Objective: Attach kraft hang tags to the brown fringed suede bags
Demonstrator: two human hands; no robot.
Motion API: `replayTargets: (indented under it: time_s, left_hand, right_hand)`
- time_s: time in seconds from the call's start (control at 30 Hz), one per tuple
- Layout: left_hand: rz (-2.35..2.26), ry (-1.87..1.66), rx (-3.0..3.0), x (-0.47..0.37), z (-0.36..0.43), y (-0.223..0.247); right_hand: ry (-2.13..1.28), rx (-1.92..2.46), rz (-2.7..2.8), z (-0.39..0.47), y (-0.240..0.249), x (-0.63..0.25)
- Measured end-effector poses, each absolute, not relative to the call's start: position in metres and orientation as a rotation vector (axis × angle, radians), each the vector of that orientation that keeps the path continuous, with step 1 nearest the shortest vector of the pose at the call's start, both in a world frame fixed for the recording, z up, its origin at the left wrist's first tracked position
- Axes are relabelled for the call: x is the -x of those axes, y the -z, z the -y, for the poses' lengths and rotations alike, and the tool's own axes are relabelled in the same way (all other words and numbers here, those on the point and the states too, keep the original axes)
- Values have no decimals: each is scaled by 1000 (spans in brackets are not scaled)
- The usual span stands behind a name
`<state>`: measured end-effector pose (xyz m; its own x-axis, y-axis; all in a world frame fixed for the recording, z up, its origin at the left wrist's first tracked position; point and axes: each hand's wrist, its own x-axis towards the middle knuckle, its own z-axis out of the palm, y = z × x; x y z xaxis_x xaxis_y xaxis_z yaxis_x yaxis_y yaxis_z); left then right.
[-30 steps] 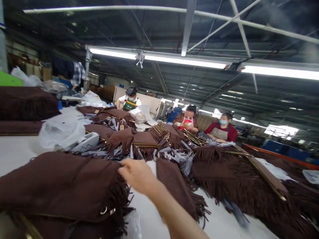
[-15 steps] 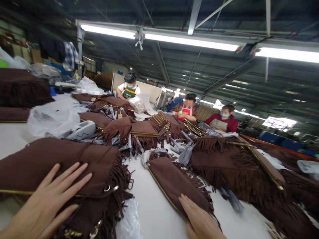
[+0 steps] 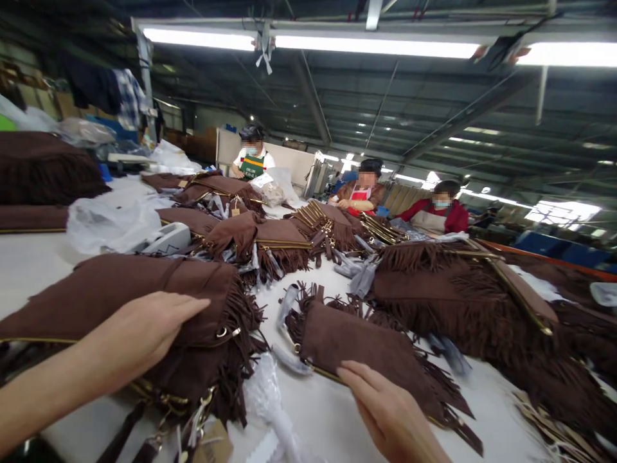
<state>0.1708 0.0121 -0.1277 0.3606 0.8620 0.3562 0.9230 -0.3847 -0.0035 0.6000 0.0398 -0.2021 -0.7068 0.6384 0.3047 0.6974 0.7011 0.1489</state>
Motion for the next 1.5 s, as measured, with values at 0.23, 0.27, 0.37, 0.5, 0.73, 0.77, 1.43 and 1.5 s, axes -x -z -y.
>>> replayTargets:
  time_s: [0.23,0.27,0.37,0.5,0.73,0.77,1.43,1.5]
  left_hand:
    - [1113,-7,2937,-322,-75,123]
    - [1079,-63,2927,-332,-85,132]
    - [1013,-84,2896,-346,-110,160]
    - [861,-9,2881,-348,-127,180]
    - [966,-20,2821,-337,-141,178]
    - [991,-38,2810,-335,-142,176]
    - [900,106,2850,-413,-152,157]
    - [940,150,2823,-409,-156,148]
  right_hand:
    - [367,981,2733,-47,205,-502]
    - [386,979,2743,-48,207,-502]
    - [323,978,2741,-49,210,-510]
    - [29,948,2648,-50,204,-533]
    - [127,1452,2711,-31,199,-673]
    - [157,1561,2666,-25,198,-699]
    - [201,1489,2400,-40,229,-625]
    - [197,1531,2377,-46,226,-626]
